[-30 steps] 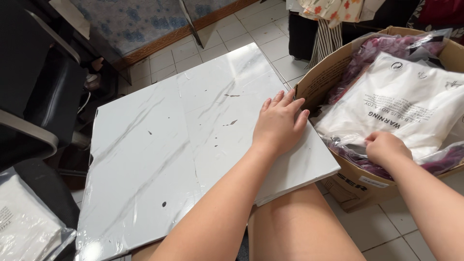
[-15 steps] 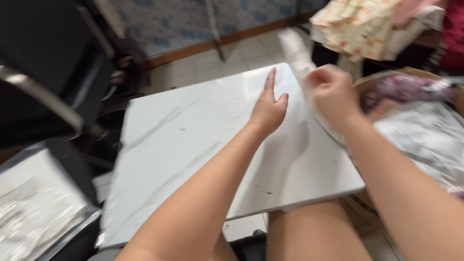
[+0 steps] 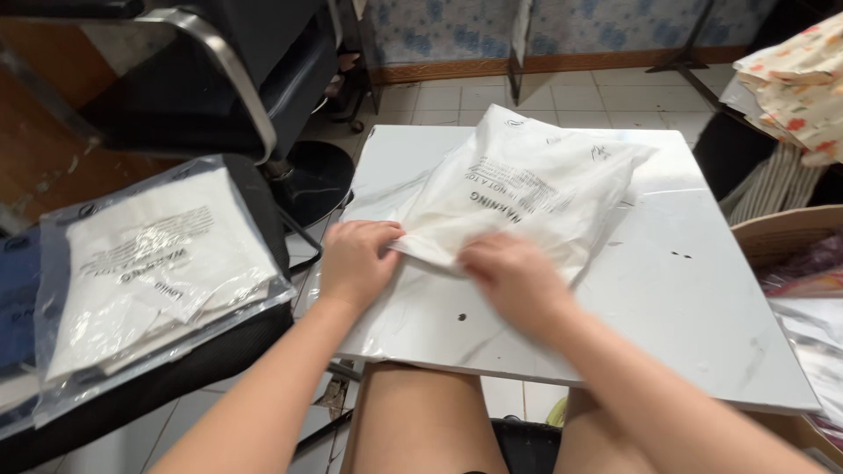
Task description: The person unboxes and unwraps a white dress from plastic packaging and proceeds to smooth it out on a table to inspect it.
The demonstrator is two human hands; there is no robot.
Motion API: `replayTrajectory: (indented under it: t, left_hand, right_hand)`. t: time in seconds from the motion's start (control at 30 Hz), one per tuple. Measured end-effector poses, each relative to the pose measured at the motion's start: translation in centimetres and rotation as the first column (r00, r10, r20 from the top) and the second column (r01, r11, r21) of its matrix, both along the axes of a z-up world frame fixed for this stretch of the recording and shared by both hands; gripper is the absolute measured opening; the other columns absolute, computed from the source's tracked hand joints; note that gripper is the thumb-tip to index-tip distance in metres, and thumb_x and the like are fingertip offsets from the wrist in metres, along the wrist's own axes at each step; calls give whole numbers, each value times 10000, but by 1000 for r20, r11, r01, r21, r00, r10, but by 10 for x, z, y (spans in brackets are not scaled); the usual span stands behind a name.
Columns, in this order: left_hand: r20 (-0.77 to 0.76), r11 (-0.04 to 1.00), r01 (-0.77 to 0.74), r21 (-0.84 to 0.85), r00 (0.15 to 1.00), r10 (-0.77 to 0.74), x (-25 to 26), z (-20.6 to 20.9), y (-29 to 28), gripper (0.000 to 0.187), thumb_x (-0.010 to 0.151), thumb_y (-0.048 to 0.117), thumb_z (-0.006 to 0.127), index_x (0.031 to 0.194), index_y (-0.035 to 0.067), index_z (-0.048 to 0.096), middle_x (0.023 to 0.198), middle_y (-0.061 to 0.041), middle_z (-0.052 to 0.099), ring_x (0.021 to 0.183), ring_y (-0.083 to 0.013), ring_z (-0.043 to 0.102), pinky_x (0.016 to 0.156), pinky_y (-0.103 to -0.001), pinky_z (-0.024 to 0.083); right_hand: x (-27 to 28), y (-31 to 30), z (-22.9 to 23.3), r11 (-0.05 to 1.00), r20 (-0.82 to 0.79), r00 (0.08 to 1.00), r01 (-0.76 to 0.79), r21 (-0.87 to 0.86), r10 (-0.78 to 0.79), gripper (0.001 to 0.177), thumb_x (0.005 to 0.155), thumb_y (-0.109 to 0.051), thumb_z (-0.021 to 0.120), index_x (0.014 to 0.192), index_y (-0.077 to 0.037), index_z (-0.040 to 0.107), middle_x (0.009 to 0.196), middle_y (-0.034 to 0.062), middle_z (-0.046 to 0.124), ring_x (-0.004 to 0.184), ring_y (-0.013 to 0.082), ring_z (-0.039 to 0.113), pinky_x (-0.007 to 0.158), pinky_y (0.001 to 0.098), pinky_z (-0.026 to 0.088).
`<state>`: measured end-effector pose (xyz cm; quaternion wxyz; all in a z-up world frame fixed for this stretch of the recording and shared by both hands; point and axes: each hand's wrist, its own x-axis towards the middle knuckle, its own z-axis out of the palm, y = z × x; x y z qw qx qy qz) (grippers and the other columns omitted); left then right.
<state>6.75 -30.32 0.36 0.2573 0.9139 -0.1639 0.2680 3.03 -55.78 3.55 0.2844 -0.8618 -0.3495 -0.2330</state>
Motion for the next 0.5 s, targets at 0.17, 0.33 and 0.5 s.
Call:
replayTrajectory:
  t: [0.17, 0.33, 0.5]
  left_hand:
    - [-86, 984, -64, -168, 995, 50, 3, 5, -23, 159, 871, 263, 728, 927, 138, 809, 919, -28, 786, 880, -242, 670, 840, -401, 505]
    - [-113, 936, -28, -350, 994, -13, 1, 9, -74, 138, 894, 260, 712, 920, 152, 795, 794, -70, 748, 799, -257, 672, 733, -388, 530]
    - [-154, 927, -62, -370, 988, 5, -6, 15, -81, 170, 897, 288, 684, 923, 143, 768, 727, -91, 696, 745, -274, 667, 689, -407, 534]
  right_hand:
    - [48, -61, 1, 921, -68, 919, 387, -44, -389, 157, 915, -130, 686, 1031, -106, 789, 1112, 90, 747, 1104, 299, 642, 994, 412, 484]
    - [50, -89, -22, 731, -97, 726, 664, -161, -681, 248, 934, -95, 610, 1132, -141, 753, 1315, 83, 671, 1395, 345, 422, 1201, 570, 211]
    - [40, -51, -20, 686, -45, 702, 677, -266, -711, 568, 693, -151, 719, 1259, -149, 677, 1434, 213, 525, 1430, 540, 206, 1101, 704, 73]
